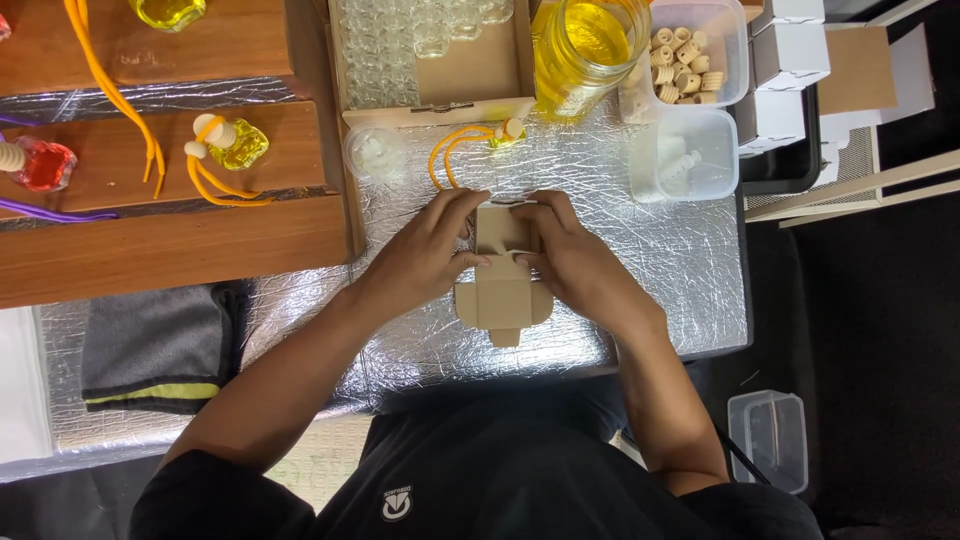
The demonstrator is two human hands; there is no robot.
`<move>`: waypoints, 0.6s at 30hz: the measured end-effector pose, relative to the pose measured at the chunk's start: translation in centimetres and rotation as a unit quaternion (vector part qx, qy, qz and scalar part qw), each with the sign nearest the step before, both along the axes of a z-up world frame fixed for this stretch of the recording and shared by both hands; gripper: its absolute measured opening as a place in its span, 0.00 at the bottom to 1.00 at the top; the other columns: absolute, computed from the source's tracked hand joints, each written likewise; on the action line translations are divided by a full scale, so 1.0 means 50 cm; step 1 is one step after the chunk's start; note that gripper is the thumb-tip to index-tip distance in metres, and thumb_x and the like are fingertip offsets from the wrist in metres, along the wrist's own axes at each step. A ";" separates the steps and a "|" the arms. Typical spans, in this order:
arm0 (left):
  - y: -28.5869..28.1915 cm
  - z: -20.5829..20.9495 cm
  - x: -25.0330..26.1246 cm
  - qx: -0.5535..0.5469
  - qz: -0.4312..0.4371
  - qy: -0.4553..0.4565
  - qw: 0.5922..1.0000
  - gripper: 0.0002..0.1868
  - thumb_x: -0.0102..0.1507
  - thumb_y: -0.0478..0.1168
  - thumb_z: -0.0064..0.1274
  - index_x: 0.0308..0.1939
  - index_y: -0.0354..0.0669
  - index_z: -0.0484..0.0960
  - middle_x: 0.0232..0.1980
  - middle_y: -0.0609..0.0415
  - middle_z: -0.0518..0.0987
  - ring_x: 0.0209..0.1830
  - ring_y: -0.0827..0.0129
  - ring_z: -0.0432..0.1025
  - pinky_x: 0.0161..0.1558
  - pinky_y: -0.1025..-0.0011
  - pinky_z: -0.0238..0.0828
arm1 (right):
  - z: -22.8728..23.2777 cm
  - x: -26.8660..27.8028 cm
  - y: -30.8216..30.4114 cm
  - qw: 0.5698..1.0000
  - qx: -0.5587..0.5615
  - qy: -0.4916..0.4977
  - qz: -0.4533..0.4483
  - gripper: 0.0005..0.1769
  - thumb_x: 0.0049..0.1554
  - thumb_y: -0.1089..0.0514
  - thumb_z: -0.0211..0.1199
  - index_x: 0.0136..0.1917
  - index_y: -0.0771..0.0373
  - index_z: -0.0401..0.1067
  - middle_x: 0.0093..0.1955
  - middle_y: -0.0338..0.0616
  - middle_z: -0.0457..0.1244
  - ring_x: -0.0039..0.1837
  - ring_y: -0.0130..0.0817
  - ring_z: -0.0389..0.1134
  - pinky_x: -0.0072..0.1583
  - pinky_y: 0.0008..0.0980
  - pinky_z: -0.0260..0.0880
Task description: The person assembles a small cardboard box, places a perfume bottle inside, and then places a separate small bottle into a black protective pouch.
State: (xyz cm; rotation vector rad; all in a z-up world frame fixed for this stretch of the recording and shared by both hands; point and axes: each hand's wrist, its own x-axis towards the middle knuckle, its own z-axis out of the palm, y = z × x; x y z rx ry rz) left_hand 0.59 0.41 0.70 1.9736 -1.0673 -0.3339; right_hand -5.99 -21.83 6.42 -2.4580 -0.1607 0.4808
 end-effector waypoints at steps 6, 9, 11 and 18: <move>0.010 0.011 0.006 0.012 -0.004 0.060 0.998 0.33 0.62 0.32 0.62 0.67 0.35 0.63 0.59 0.41 0.66 0.53 0.52 0.75 0.47 0.60 0.79 | 0.028 -0.029 0.023 0.986 0.081 -0.035 -0.140 0.36 0.61 0.56 0.63 0.78 0.57 0.53 0.50 0.54 0.66 0.56 0.65 0.71 0.54 0.60 0.74; 0.006 0.022 -0.001 0.038 0.000 0.039 0.998 0.31 0.60 0.36 0.66 0.61 0.34 0.65 0.57 0.41 0.67 0.53 0.52 0.75 0.45 0.59 0.81 | 0.019 -0.041 0.025 0.983 0.072 -0.072 -0.151 0.31 0.58 0.55 0.67 0.73 0.56 0.63 0.50 0.56 0.70 0.57 0.60 0.73 0.56 0.57 0.71; 0.001 0.008 -0.001 0.035 0.000 0.006 0.999 0.30 0.60 0.37 0.67 0.58 0.35 0.66 0.58 0.44 0.66 0.54 0.53 0.75 0.46 0.62 0.81 | 0.009 -0.043 0.019 0.984 0.059 -0.120 -0.120 0.29 0.58 0.56 0.67 0.71 0.57 0.66 0.50 0.52 0.70 0.58 0.55 0.72 0.59 0.52 0.68; 0.003 0.020 0.003 -0.014 -0.046 -0.042 0.998 0.18 0.62 0.43 0.64 0.40 0.39 0.69 0.69 0.38 0.68 0.67 0.45 0.67 0.61 0.50 0.71 | -0.052 -0.060 -0.006 0.975 0.027 -0.217 -0.050 0.22 0.60 0.58 0.65 0.68 0.55 0.71 0.54 0.38 0.71 0.60 0.39 0.68 0.62 0.38 0.59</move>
